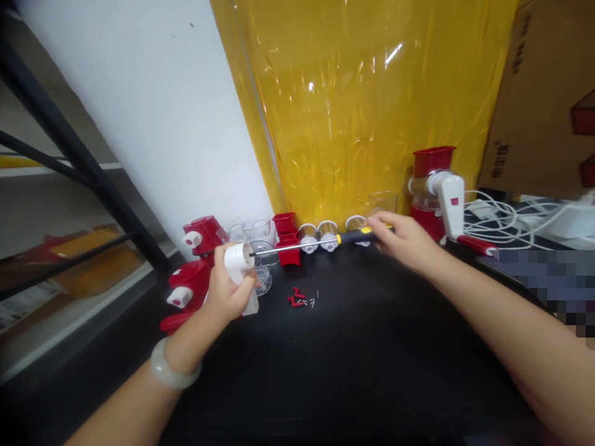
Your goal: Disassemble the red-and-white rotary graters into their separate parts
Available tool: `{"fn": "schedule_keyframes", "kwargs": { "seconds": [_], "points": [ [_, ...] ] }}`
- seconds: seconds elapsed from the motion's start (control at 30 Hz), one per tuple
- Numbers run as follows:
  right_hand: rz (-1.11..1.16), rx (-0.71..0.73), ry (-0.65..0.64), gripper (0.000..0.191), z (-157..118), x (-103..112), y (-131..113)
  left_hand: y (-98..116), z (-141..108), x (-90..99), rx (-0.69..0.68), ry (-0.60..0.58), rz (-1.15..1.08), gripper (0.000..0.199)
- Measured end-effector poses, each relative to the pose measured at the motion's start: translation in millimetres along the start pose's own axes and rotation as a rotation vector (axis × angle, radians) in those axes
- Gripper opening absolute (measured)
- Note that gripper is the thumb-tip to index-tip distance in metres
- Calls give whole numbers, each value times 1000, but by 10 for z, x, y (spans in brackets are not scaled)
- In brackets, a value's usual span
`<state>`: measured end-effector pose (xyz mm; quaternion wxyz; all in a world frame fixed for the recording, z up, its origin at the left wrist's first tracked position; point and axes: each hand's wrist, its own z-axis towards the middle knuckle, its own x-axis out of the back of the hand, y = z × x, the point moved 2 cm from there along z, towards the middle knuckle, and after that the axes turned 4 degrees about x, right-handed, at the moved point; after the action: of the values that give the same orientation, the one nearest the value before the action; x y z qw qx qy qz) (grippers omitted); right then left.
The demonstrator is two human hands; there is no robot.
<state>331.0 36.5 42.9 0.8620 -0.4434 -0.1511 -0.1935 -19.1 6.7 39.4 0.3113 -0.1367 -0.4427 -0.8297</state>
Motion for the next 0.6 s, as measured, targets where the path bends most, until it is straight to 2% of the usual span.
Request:
{"fn": "schedule_keyframes", "kwargs": {
  "seconds": [0.33,0.6],
  "points": [
    [-126,127,38,45,-43,36,-150,26,55,5,-10,-48,-133,47],
    [-151,196,53,42,-40,56,-156,23,49,-6,20,-69,-198,47]
  ]
}}
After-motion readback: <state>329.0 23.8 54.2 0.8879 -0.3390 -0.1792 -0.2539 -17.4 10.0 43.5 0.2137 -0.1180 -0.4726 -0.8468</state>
